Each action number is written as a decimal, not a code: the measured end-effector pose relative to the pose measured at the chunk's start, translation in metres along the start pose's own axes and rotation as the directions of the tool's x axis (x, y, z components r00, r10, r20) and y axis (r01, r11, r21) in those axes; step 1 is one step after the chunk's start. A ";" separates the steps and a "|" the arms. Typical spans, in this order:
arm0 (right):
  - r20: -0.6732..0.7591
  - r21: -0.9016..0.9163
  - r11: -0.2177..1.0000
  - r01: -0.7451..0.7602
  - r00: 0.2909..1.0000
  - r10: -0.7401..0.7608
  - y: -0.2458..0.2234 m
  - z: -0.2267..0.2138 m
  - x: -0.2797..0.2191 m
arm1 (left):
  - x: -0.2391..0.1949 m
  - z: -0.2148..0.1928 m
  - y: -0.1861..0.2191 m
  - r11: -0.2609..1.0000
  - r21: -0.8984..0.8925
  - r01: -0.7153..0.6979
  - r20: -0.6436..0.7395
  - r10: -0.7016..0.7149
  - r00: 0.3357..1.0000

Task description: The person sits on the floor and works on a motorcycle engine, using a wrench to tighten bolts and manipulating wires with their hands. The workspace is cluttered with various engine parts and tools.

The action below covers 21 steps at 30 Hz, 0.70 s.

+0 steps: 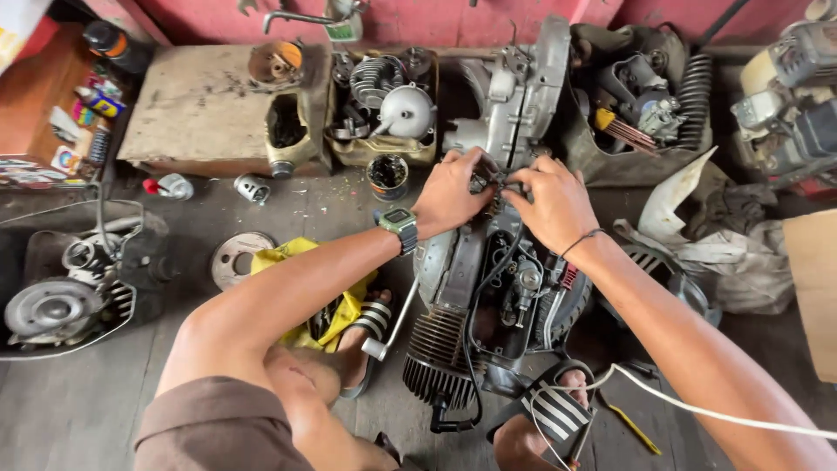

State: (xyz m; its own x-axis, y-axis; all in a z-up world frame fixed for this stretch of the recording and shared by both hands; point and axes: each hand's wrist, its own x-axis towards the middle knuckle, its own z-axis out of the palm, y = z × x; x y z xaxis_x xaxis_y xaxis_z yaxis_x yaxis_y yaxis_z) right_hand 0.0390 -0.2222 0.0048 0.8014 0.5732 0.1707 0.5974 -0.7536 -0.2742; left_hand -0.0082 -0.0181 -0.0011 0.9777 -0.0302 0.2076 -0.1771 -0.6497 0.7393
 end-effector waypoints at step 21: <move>-0.234 -0.108 0.970 0.219 0.943 -0.238 -0.031 -0.051 -0.003 | 0.018 0.006 -0.012 0.961 0.058 -0.272 0.037 0.270 0.962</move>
State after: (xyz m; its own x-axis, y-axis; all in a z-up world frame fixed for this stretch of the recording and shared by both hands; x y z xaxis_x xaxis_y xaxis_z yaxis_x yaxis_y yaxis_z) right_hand 0.0194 -0.2174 0.0607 0.6197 0.6449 0.4474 0.7577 -0.6401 -0.1268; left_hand 0.0121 -0.0155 -0.0106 0.8970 -0.2328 0.3757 -0.4295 -0.6599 0.6165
